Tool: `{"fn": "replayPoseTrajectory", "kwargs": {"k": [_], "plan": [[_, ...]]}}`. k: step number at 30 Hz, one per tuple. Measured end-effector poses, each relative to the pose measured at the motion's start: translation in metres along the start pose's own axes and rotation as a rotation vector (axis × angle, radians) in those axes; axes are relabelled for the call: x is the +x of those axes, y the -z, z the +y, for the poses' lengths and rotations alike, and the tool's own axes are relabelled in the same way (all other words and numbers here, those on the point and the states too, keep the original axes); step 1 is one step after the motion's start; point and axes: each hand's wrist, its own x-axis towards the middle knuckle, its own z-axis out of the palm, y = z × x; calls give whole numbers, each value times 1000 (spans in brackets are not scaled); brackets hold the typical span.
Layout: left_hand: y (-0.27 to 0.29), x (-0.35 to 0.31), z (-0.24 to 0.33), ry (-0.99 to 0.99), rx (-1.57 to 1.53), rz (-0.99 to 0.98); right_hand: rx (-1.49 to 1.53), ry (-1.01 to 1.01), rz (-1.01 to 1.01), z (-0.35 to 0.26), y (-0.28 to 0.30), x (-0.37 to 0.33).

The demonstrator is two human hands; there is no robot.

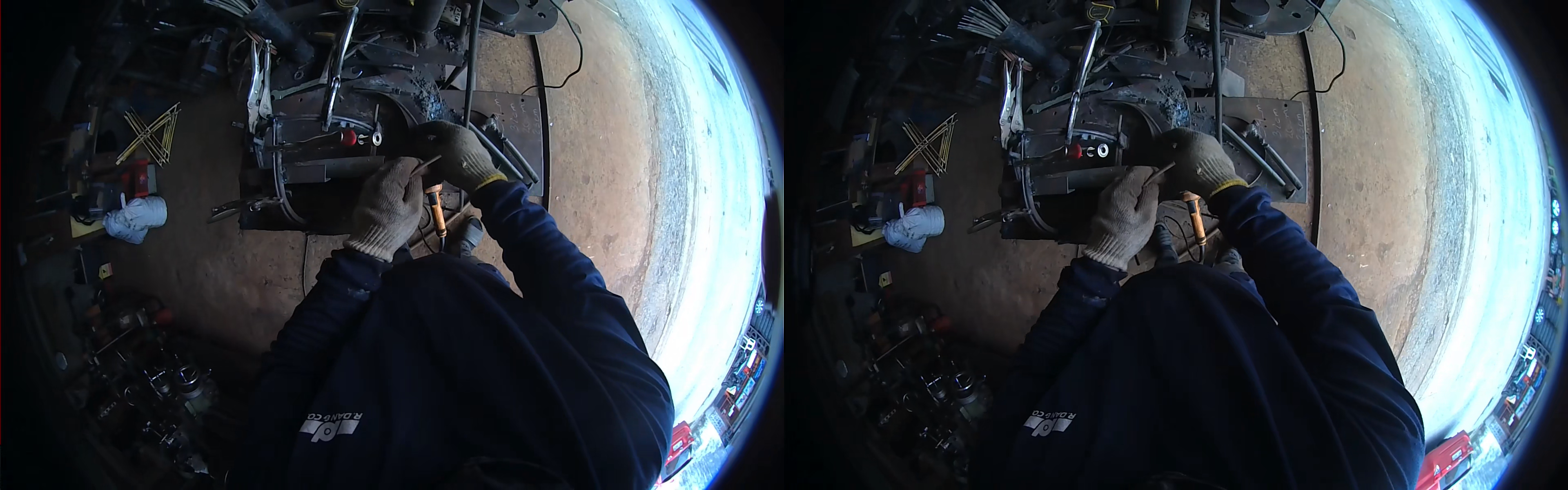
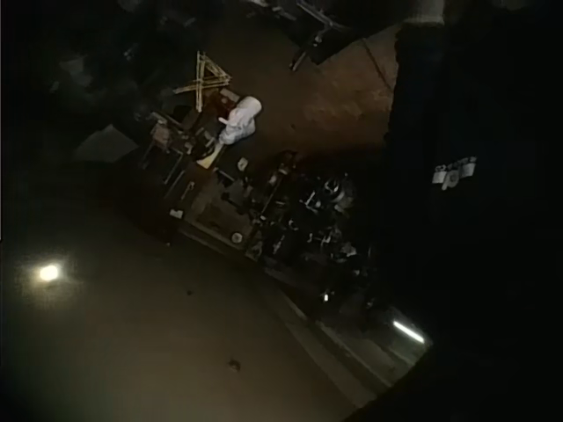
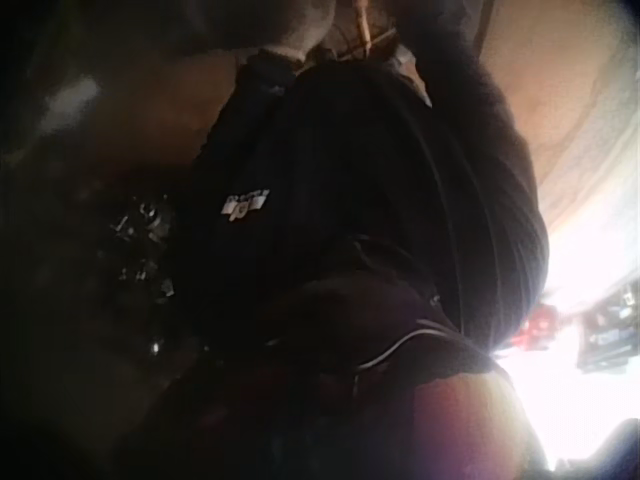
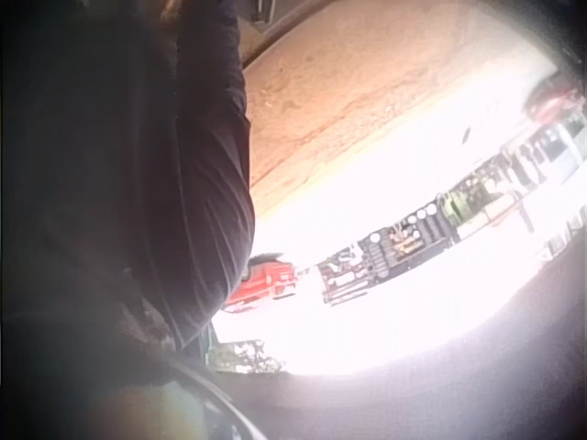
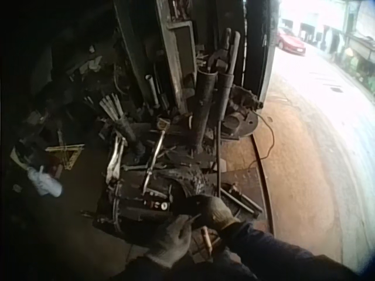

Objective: The person fits and positions metal rods onto a clamped metal assembly, welds the pieces together with an electrode holder, and grinds the metal assembly using an angle grinder.

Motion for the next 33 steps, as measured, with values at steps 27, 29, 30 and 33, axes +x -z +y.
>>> {"fn": "replayPoseTrajectory", "kwargs": {"k": [27,29,30,33], "plan": [[-16,41,-22,-65,12,46,282,-404,67,-20,5,-2],[-15,41,-24,-64,20,42,276,-387,93,-16,-1,1],[-16,41,-25,-82,35,86,274,-388,93,-14,-2,2],[-19,44,-18,-76,84,107,244,-435,50,-7,-2,0]]}}
